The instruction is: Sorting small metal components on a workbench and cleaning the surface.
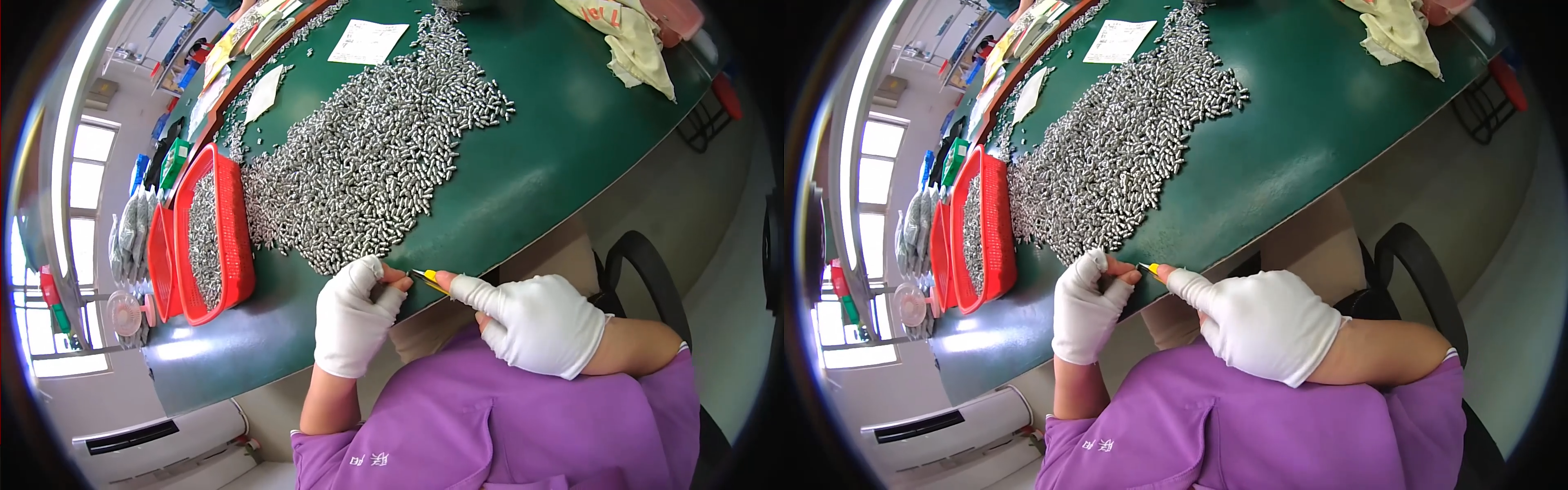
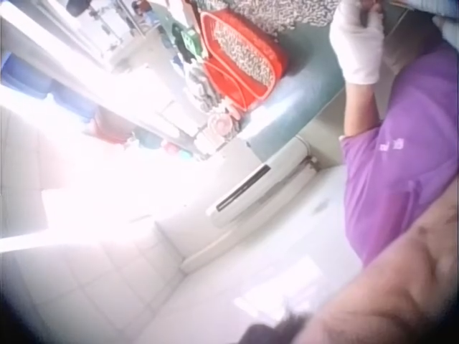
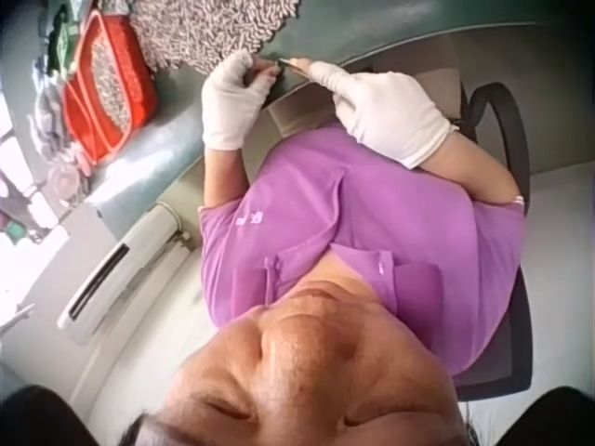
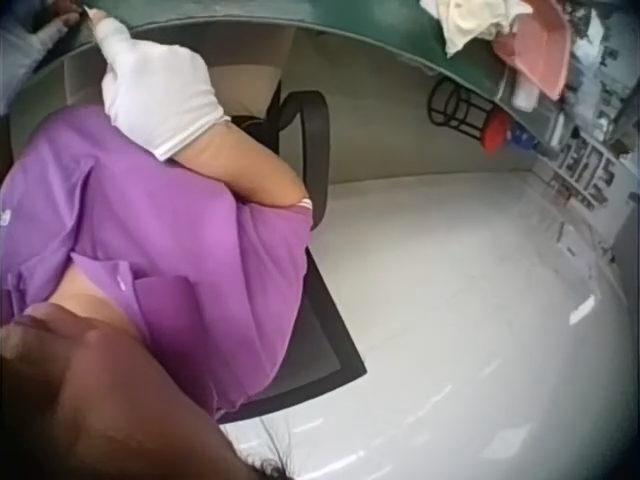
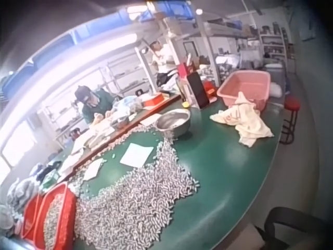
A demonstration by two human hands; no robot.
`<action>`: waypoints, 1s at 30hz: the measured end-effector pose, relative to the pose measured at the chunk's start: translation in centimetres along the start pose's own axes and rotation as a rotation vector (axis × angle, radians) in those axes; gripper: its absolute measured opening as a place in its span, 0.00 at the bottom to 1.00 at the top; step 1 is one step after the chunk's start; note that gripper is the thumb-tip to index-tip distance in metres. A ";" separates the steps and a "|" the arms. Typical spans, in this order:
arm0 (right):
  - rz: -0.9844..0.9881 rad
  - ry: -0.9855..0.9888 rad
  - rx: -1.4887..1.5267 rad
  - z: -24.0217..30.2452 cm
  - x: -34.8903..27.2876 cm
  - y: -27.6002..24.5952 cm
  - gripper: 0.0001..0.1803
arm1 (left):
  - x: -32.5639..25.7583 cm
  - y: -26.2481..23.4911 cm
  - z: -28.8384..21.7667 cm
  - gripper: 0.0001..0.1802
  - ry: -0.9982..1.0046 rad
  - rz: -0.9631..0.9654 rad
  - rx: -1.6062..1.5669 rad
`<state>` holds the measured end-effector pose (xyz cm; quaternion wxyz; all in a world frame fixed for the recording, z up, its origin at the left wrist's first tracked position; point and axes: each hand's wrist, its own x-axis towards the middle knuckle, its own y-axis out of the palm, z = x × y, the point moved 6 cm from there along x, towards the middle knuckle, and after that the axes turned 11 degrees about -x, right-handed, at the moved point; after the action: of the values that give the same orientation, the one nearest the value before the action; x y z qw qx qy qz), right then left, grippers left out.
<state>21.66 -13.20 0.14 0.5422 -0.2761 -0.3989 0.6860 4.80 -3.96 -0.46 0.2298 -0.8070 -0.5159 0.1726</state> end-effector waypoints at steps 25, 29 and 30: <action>-0.018 -0.030 -0.002 -0.8 0.5 -1.4 0.32 | 0.2 0.1 -0.1 0.06 -0.108 0.069 -0.013; -0.474 0.101 -0.157 -4.0 0.5 -6.5 0.36 | 0.9 -1.4 -0.1 0.04 -0.072 0.051 -0.171; -0.531 0.163 -0.237 -5.0 0.8 -8.0 0.34 | 1.4 -2.3 -0.8 0.03 -0.069 0.023 -0.288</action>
<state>29.68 -10.39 4.33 0.6968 -0.2779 -0.4896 0.4443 4.05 -1.97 1.36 0.0918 -0.8310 -0.5337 0.1272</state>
